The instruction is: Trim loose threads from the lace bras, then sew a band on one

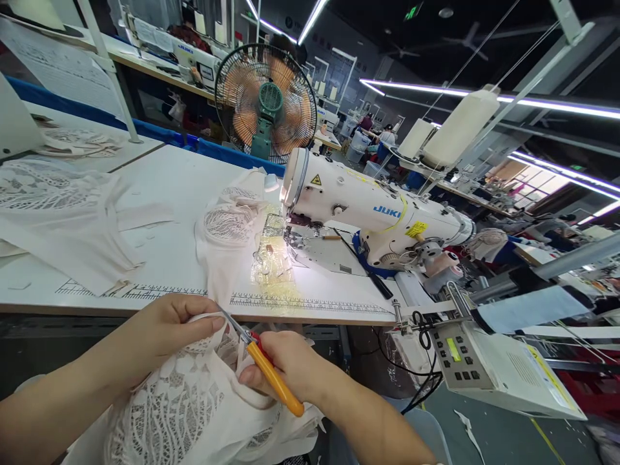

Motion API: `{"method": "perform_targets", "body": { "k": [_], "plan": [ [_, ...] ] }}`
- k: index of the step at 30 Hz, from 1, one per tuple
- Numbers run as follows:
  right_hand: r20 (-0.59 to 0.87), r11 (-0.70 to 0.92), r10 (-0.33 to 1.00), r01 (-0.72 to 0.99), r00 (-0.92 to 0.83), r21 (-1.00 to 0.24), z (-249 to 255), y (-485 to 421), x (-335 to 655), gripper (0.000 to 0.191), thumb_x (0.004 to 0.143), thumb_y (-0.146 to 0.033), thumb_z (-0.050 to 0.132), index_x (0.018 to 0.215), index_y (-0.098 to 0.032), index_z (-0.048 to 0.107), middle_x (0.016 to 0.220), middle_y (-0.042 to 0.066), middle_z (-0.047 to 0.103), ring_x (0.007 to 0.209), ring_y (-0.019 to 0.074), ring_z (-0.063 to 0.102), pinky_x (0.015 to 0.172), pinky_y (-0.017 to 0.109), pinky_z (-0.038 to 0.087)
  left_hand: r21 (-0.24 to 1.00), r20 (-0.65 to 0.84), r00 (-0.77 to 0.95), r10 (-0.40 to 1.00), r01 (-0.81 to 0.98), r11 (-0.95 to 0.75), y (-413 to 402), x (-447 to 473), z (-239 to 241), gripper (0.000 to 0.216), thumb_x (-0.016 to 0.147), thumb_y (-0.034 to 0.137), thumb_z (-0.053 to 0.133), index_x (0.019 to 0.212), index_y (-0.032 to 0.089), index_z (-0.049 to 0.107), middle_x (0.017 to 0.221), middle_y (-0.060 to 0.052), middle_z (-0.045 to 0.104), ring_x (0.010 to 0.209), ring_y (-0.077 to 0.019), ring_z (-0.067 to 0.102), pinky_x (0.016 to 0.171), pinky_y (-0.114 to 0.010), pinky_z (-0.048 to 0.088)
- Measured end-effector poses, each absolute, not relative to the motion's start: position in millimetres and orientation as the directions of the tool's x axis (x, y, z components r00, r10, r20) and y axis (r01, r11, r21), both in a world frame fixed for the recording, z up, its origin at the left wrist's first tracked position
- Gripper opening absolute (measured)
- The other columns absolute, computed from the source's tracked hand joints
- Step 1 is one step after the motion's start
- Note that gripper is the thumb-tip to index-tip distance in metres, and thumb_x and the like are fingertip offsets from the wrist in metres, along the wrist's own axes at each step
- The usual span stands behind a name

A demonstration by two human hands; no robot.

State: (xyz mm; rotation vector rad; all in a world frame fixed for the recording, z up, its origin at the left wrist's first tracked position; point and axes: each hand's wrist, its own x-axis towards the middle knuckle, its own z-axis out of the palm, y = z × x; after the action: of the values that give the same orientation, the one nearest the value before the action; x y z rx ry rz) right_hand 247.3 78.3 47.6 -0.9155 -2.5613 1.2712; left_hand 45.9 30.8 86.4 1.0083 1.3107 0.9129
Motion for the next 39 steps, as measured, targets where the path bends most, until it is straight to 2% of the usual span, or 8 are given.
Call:
{"method": "perform_targets", "body": {
  "k": [6, 11, 17, 21, 26, 30, 34, 39],
  "plan": [
    [-0.144, 0.423, 0.635, 0.498, -0.759, -0.757, 44.9, 73.9, 241.5, 0.044, 0.072, -0.059, 0.048, 0.059, -0.019, 0.035, 0.054, -0.004, 0.035, 0.05, 0.0075, 0.03, 0.047, 0.021, 0.024, 0.947, -0.318, 0.095, 0.943, -0.018, 0.321, 30.8, 44.3, 83.8, 0.031, 0.065, 0.044, 0.062, 0.054, 0.016, 0.058, 0.052, 0.001, 0.053, 0.051, -0.0117, 0.045, 0.05, -0.022, 0.037],
    [-0.111, 0.376, 0.713, 0.511, -0.692, -0.773, 45.3, 76.3, 239.1, 0.046, 0.071, -0.06, 0.042, 0.053, -0.019, 0.032, 0.05, -0.004, 0.03, 0.049, 0.0079, 0.026, 0.045, 0.023, 0.022, 0.963, -0.27, 0.039, 0.962, 0.001, 0.27, 27.6, 37.1, 79.4, 0.029, 0.064, 0.045, 0.064, 0.055, 0.017, 0.06, 0.052, 0.0, 0.055, 0.052, -0.0152, 0.05, 0.052, -0.025, 0.043],
    [0.006, 0.274, 0.808, 0.367, -0.589, -0.889, 70.4, 66.6, 250.5, 0.041, 0.067, -0.056, 0.059, 0.066, -0.018, 0.046, 0.061, -0.002, 0.046, 0.053, 0.009, 0.038, 0.049, 0.022, 0.031, 0.991, -0.133, -0.084, 0.988, 0.013, 0.135, 18.5, 20.4, 70.4, 0.019, 0.066, 0.04, 0.07, 0.064, 0.02, 0.068, 0.074, -0.003, 0.066, 0.077, -0.0206, 0.059, 0.068, -0.024, 0.048],
    [0.008, 0.343, 0.703, 0.329, -0.711, -0.88, 82.2, 46.9, 251.0, 0.035, 0.066, -0.05, 0.065, 0.072, -0.018, 0.052, 0.07, 0.001, 0.055, 0.06, 0.0114, 0.046, 0.054, 0.023, 0.036, 0.989, -0.131, -0.122, 0.984, -0.082, 0.121, 10.5, 16.1, 74.7, 0.012, 0.063, 0.035, 0.074, 0.065, 0.023, 0.072, 0.077, -0.002, 0.069, 0.078, -0.0188, 0.06, 0.068, -0.022, 0.048],
    [-0.035, 0.558, 0.648, 0.505, -0.761, -0.658, 75.3, 30.5, 237.1, 0.032, 0.06, -0.032, 0.071, 0.064, -0.018, 0.043, 0.065, -0.001, 0.048, 0.055, 0.0101, 0.036, 0.051, 0.023, 0.027, 0.952, -0.255, -0.159, 0.954, -0.216, 0.218, -1.3, 14.6, 84.0, 0.018, 0.055, 0.034, 0.078, 0.065, 0.021, 0.072, 0.059, -0.001, 0.066, 0.055, -0.0131, 0.055, 0.05, -0.019, 0.044],
    [-0.105, 0.589, 0.631, 0.563, -0.769, -0.58, 72.1, 22.8, 227.4, 0.024, 0.06, -0.015, 0.063, 0.07, -0.019, 0.042, 0.075, 0.002, 0.052, 0.062, 0.012, 0.04, 0.054, 0.023, 0.029, 0.937, -0.266, -0.143, 0.953, -0.269, 0.221, -11.0, 9.7, 84.4, 0.021, 0.061, 0.035, 0.076, 0.066, 0.017, 0.066, 0.072, -0.004, 0.069, 0.061, -0.0147, 0.058, 0.055, -0.021, 0.046],
    [-0.201, 0.537, 0.586, 0.562, -0.785, -0.629, 76.1, 16.8, 223.4, 0.021, 0.061, -0.012, 0.057, 0.074, -0.019, 0.043, 0.074, 0.0, 0.05, 0.06, 0.0113, 0.04, 0.052, 0.022, 0.03, 0.923, -0.258, -0.136, 0.956, -0.327, 0.203, -19.2, 6.6, 84.2, 0.026, 0.064, 0.036, 0.073, 0.07, 0.017, 0.056, 0.074, -0.006, 0.07, 0.065, -0.0167, 0.06, 0.059, -0.025, 0.047],
    [-0.185, 0.438, 0.511, 0.44, -0.839, -0.784, 96.5, 12.0, 230.0, 0.017, 0.068, -0.022, 0.058, 0.072, -0.019, 0.042, 0.071, -0.001, 0.047, 0.06, 0.0104, 0.039, 0.052, 0.022, 0.034, 0.967, -0.171, -0.188, 0.967, -0.22, 0.128, -36.3, -3.2, 93.1, 0.026, 0.061, 0.036, 0.072, 0.069, 0.018, 0.055, 0.062, 0.0, 0.062, 0.053, -0.0119, 0.053, 0.049, -0.02, 0.041]
  ]
}}
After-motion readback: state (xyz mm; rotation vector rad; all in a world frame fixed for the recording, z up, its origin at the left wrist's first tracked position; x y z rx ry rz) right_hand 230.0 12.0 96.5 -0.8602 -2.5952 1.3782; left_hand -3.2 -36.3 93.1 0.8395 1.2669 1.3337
